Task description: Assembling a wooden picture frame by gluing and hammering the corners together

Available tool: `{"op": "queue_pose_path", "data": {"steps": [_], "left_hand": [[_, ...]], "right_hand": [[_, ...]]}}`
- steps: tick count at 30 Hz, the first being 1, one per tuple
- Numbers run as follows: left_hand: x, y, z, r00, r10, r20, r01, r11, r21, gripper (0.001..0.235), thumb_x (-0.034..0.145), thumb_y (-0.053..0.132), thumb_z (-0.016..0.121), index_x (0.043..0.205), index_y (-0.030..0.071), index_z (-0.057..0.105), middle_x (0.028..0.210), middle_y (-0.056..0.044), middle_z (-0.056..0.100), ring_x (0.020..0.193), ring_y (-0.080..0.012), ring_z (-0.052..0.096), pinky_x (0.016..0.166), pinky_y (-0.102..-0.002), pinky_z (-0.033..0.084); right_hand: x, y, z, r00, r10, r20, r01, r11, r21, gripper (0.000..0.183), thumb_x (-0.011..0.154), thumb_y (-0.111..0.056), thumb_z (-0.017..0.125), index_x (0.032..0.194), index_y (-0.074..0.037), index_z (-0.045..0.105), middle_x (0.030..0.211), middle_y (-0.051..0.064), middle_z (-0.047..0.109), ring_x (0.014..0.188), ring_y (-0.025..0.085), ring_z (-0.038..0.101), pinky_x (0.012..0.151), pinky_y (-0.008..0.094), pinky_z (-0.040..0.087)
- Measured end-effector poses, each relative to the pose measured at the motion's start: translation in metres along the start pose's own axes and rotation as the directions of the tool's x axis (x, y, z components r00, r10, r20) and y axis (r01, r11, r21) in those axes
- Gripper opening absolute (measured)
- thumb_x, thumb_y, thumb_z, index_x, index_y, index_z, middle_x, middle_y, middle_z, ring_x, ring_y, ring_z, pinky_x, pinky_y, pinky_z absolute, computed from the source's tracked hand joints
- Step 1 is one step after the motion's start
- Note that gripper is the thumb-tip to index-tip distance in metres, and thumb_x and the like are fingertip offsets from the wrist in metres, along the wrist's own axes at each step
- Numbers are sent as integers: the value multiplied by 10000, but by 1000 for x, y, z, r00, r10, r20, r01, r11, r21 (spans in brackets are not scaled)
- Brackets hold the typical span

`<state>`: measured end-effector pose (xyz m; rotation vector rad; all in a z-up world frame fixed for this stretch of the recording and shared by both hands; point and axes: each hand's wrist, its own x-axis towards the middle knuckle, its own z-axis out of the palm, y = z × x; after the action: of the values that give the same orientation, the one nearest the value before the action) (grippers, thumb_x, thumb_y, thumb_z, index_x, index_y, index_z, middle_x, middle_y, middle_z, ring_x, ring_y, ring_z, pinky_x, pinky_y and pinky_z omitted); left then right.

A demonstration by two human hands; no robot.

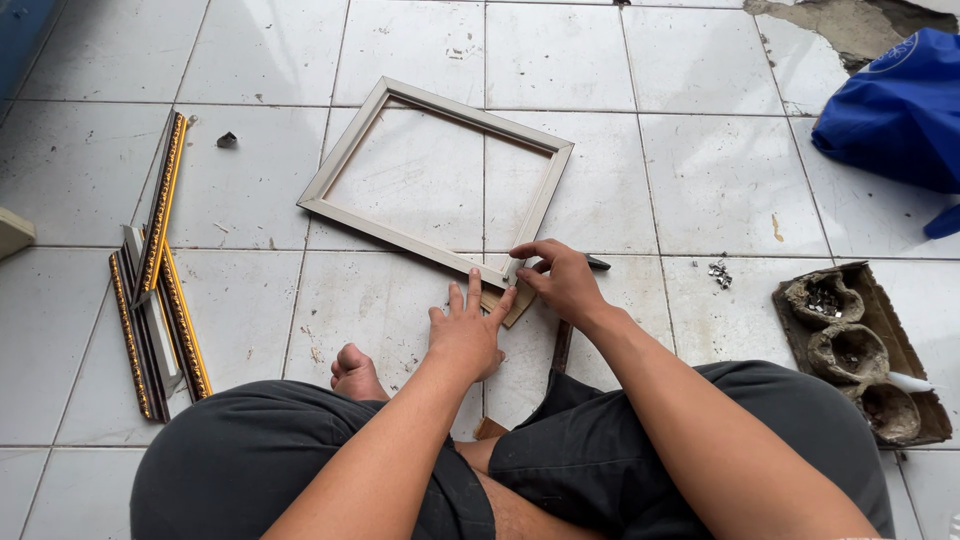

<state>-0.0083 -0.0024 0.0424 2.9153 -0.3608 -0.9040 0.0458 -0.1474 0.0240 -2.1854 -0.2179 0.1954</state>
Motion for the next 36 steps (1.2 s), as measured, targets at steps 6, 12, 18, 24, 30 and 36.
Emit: {"op": "queue_pose_path", "data": {"steps": [6, 12, 18, 24, 30, 36], "left_hand": [[-5, 1, 0, 999, 22, -38, -21, 1000, 20, 788, 797, 331, 601, 1411, 264, 111, 1438, -244, 27, 1309, -442, 97, 900, -598, 272], [-16, 2, 1, 994, 65, -92, -58, 995, 75, 711, 794, 361, 584, 1390, 236, 217, 1445, -186, 77, 1305, -409, 97, 917, -590, 254], [2, -7, 27, 975, 95, -202, -81, 994, 73, 694, 768, 403, 581, 1345, 177, 270, 1252, -163, 342, 1167, -349, 327, 832, -533, 348], [3, -7, 33, 963, 130, -238, -122, 991, 46, 691, 782, 340, 568, 1349, 117, 242, 1047, -170, 545, 985, -329, 534, 768, -522, 414], [-8, -2, 20, 979, 124, -162, -120, 992, 35, 731, 814, 304, 534, 1392, 149, 114, 1044, -168, 576, 966, -335, 565, 802, -525, 401], [-16, 0, 11, 989, 92, -119, -87, 995, 46, 737, 833, 284, 523, 1412, 187, 77, 1057, -156, 578, 967, -331, 575, 813, -518, 406]], "right_hand": [[-25, -13, -23, 984, 157, -80, -176, 882, -438, 278, 722, -245, 653, 961, -155, 544, 914, 64, 537, 810, 269, 614, 684, 379, 499], [-29, 38, -23, 868, 491, -76, -483, 798, -361, 559, 740, -348, 609, 1140, -48, 358, 1065, 193, 524, 963, 379, 582, 783, 475, 460], [-36, 37, -27, 899, 375, -227, -428, 864, -265, 380, 750, -202, 533, 1102, -62, 498, 968, 125, 499, 877, 339, 594, 718, 433, 491], [-52, -55, -53, 967, -26, -253, -61, 942, -329, 346, 856, -196, 468, 1197, -252, 456, 941, 80, 529, 879, 354, 573, 726, 472, 473], [-65, -69, -55, 999, -31, -27, 13, 861, -509, 361, 869, -199, 441, 1218, -292, 435, 911, 91, 630, 862, 338, 608, 735, 451, 476], [-66, -62, -39, 999, 31, 40, -7, 874, -485, 404, 861, -176, 432, 1251, -278, 399, 951, 110, 621, 869, 351, 607, 742, 462, 473]]}}
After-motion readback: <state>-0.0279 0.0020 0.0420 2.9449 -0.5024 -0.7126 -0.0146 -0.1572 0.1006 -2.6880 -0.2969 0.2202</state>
